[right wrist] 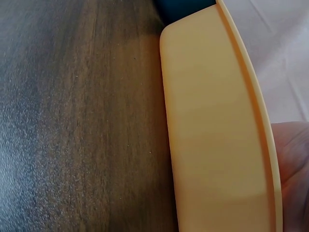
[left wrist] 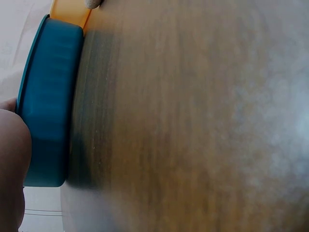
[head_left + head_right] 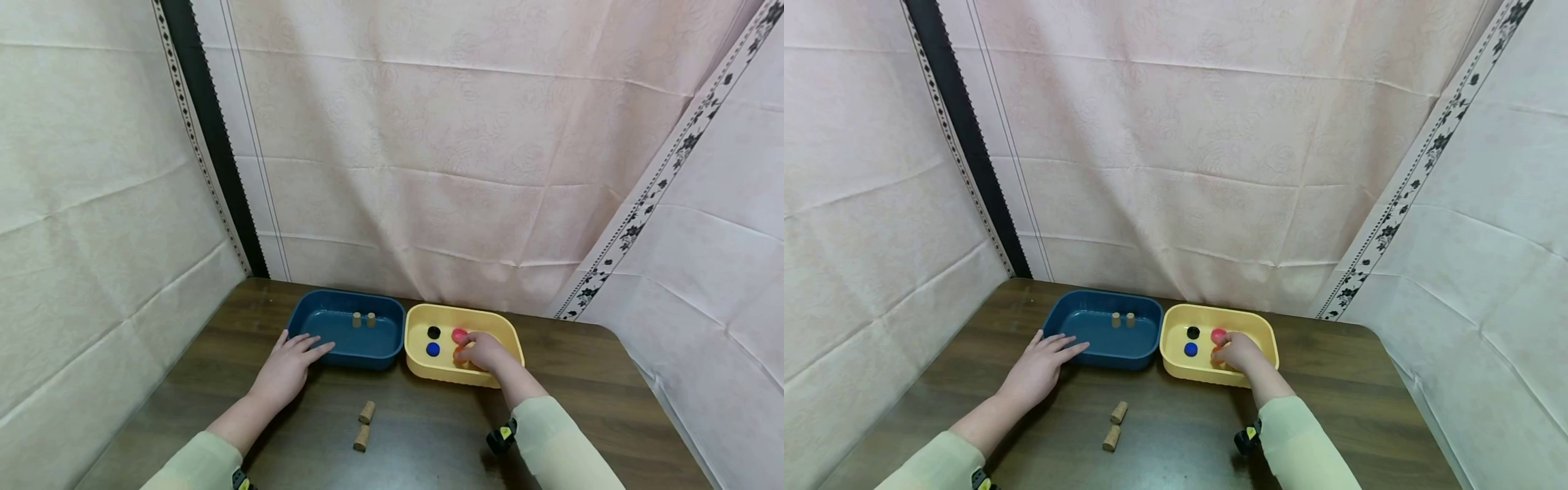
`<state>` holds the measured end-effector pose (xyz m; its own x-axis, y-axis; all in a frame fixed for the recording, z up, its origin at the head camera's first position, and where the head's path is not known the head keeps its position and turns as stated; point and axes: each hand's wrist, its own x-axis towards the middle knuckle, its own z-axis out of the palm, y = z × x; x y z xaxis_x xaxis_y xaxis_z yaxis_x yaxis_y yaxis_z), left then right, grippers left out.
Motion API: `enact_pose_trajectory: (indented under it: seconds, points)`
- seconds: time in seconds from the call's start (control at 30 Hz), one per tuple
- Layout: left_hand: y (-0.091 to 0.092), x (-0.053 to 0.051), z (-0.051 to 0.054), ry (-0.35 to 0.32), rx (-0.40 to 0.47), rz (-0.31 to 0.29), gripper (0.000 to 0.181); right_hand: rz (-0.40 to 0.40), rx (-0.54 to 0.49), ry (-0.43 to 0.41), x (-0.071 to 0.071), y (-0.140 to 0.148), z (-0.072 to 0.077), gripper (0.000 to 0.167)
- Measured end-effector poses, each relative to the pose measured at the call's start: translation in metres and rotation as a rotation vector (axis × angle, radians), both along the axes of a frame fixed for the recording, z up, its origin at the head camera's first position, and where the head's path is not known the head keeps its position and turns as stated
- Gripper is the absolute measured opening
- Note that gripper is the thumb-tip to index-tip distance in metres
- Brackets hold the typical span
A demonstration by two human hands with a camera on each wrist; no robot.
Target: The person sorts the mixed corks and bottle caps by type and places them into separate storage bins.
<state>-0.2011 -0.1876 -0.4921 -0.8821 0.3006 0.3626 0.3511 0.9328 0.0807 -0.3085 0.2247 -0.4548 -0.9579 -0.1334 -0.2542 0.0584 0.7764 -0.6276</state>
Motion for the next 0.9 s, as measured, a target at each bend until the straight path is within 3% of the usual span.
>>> enact_pose_trajectory:
  seconds: [0.23,0.47,0.9]
  points:
    - [0.0,0.0,0.0,-0.006,-0.007,0.003,0.061,-0.018,-0.04,-0.014,-0.001,0.001,0.001,0.041]
    - [0.0,0.0,0.001,-0.003,-0.003,0.002,0.061,-0.039,-0.077,0.027,-0.003,0.005,0.003,0.038]
    - [0.0,-0.001,0.001,-0.008,0.002,0.004,0.06,-0.056,-0.21,0.099,0.013,0.003,0.018,0.046]
